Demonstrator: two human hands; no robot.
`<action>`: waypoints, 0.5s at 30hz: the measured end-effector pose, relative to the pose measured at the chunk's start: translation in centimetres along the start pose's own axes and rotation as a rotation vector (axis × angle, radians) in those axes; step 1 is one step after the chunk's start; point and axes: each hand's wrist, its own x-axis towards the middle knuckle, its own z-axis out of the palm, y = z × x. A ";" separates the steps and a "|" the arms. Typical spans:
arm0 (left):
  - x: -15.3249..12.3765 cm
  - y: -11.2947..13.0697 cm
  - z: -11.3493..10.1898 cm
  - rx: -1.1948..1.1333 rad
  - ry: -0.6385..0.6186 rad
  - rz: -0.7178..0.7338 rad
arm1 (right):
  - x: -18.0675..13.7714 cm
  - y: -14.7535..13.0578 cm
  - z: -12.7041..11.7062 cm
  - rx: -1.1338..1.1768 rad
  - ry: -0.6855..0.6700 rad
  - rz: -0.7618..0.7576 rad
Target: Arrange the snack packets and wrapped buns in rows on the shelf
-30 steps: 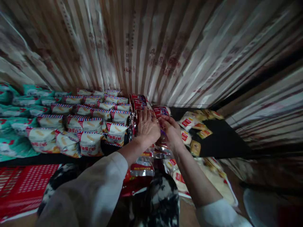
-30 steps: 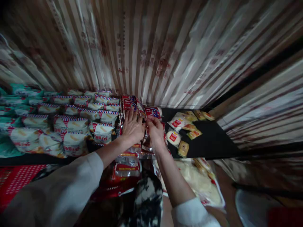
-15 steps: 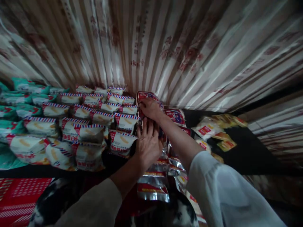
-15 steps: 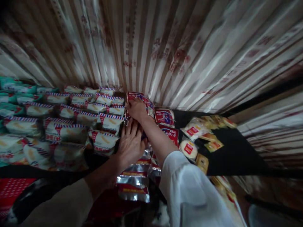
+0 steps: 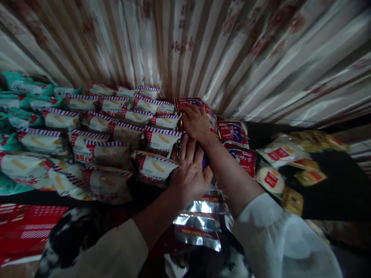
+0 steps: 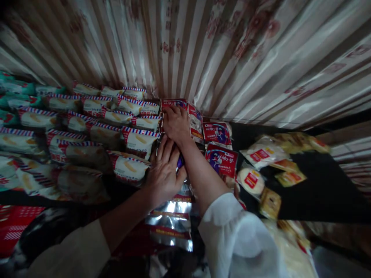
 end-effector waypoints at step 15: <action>-1.3 -0.5 -0.2 0.080 0.141 0.065 | 0.4 -1.1 -4.1 0.232 0.101 0.036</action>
